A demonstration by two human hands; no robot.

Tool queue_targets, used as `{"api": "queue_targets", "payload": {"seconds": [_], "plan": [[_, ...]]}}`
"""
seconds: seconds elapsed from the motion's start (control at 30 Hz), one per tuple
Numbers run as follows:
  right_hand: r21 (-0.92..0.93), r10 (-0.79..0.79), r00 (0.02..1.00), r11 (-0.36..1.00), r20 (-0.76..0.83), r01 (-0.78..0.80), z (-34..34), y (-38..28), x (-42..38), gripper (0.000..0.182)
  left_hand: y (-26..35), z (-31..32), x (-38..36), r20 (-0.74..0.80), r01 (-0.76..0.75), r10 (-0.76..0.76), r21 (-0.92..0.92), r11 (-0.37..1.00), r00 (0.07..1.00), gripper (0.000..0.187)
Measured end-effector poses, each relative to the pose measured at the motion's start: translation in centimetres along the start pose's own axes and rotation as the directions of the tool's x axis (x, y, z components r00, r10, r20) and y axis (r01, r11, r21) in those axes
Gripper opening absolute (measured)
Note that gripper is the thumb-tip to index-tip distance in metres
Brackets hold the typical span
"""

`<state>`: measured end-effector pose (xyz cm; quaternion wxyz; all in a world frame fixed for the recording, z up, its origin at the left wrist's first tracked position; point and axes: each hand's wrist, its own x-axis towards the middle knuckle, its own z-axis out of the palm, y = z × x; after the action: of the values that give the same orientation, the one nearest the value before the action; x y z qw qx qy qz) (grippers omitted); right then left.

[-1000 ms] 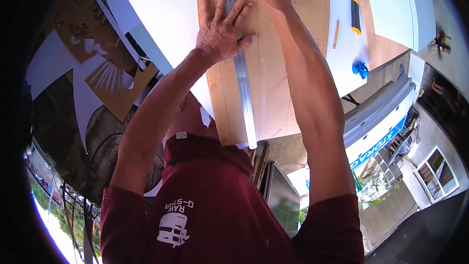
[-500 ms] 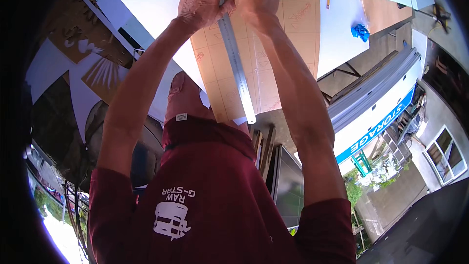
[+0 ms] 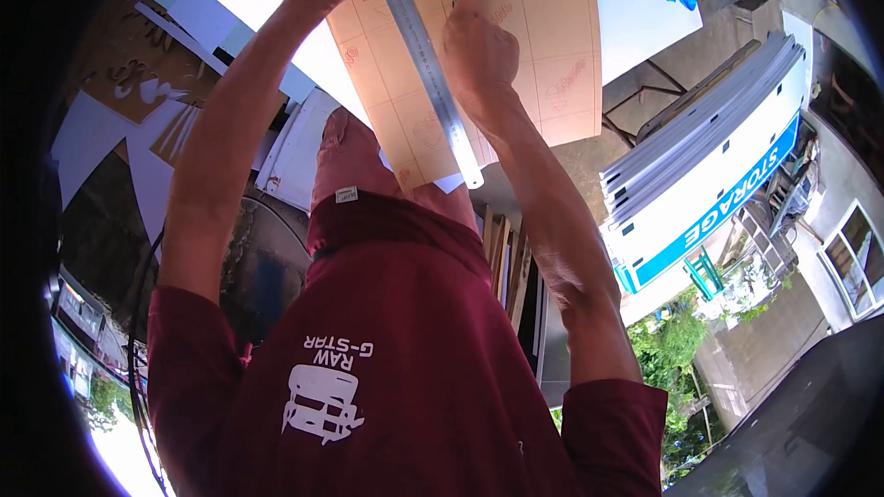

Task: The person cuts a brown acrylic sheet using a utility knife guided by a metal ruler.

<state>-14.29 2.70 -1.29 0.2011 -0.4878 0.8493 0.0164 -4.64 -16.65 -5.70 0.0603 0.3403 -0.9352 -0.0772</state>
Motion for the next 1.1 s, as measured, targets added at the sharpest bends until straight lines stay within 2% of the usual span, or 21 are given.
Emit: {"api": "queue_targets", "payload": {"seconds": [0.17, 0.43, 0.53, 0.63, 0.77, 0.87, 1.03, 1.1], "plan": [[0.004, -0.009, 1.0, 1.0, -0.021, 0.009, 1.6, 1.3, -3.2, 0.018, 0.1, 0.0, -0.1, 0.007, 0.001, -0.001, 0.018, 1.0, 1.0, 0.08], [-0.068, 0.026, 0.998, 0.997, 0.064, -0.021, 2.6, 2.5, -8.7, 0.025, -0.2, 0.7, -0.4, -0.025, -0.022, 0.023, 0.045, 0.999, 0.999, 0.08], [-0.131, 0.123, 0.979, 0.986, 0.163, -0.102, 3.4, 3.2, -11.1, 0.025, -0.4, 1.3, -0.4, -0.072, -0.043, 0.049, 0.09, 0.995, 0.996, 0.08], [-0.141, 0.14, 0.978, 0.983, 0.155, -0.118, 4.6, 4.3, -13.8, 0.025, -0.3, 1.4, -0.3, -0.057, -0.025, 0.028, 0.064, 0.998, 0.998, 0.082], [-0.2, 0.161, 0.945, 0.974, 0.286, -0.105, 4.6, 5.1, -17.1, 0.018, -0.3, 1.2, -0.3, -0.022, -0.033, 0.036, 0.102, 0.994, 0.999, 0.084], [-0.189, 0.163, 0.945, 0.976, 0.283, -0.112, 5.1, 5.6, -18.3, 0.019, -0.5, 1.7, -0.3, -0.053, -0.032, 0.038, 0.103, 0.994, 0.998, 0.085], [-0.163, 0.11, 0.979, 0.983, 0.172, -0.082, 5.5, 5.7, -18.3, 0.018, 0.3, 0.9, -0.5, -0.037, -0.015, 0.019, 0.091, 0.996, 0.999, 0.084], [-0.139, 0.162, 0.959, 0.981, 0.233, -0.132, 6.2, 6.1, -19.3, 0.017, 0.1, 0.9, -0.5, -0.041, -0.023, 0.028, 0.105, 0.994, 0.999, 0.084]]}}
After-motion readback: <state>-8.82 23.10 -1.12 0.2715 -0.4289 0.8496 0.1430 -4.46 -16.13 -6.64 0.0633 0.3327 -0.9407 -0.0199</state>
